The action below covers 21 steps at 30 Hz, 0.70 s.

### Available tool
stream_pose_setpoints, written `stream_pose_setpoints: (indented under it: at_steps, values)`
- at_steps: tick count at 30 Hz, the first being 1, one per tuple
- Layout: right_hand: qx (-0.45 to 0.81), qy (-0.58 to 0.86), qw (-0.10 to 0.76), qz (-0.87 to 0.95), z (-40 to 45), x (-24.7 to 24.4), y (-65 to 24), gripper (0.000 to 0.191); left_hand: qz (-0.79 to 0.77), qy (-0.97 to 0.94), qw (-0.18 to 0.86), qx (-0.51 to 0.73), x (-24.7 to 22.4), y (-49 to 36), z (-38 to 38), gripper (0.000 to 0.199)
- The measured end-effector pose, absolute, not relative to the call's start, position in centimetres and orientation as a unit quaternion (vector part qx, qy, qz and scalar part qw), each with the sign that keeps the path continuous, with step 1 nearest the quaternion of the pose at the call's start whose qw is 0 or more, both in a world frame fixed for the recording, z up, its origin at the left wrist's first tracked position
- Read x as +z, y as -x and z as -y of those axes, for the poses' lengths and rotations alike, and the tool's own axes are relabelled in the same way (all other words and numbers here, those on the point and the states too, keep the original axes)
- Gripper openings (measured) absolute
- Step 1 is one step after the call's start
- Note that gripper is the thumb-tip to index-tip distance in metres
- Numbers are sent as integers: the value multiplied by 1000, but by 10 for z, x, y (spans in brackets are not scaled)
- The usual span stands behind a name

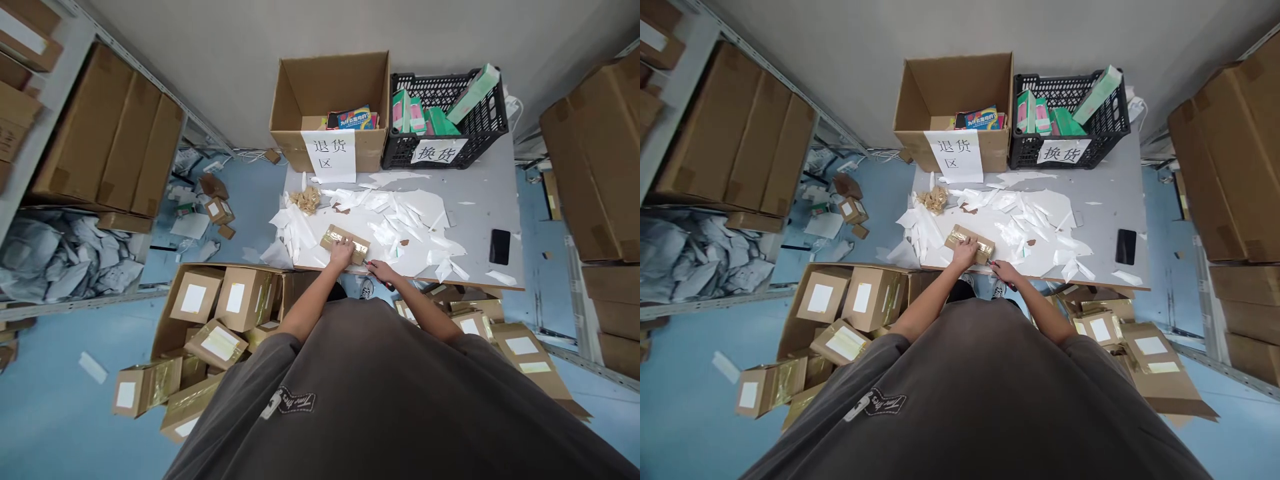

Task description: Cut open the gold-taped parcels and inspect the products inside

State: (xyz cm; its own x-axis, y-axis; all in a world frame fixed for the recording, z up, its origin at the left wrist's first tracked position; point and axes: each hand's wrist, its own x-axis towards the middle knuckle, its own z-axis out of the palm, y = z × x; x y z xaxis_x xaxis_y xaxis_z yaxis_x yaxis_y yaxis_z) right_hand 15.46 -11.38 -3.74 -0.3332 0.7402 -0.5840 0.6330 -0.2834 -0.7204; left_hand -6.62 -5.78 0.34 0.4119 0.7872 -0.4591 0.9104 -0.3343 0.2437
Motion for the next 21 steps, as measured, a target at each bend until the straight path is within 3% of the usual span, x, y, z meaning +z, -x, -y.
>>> stream_pose_setpoints:
  at_steps: [6,12,21]
  values:
    - [571,631,77,520,116,-30,-200,33,-598,-754,260,-77,-8,65,71,53]
    - [556,632,103,530,110,-20,-198,46,-606,-741,285,-49,-37,84,49,91]
    - [412,577,-10,705,102,-13,-183,39,-562,-780,272,54,-63,93,54,65]
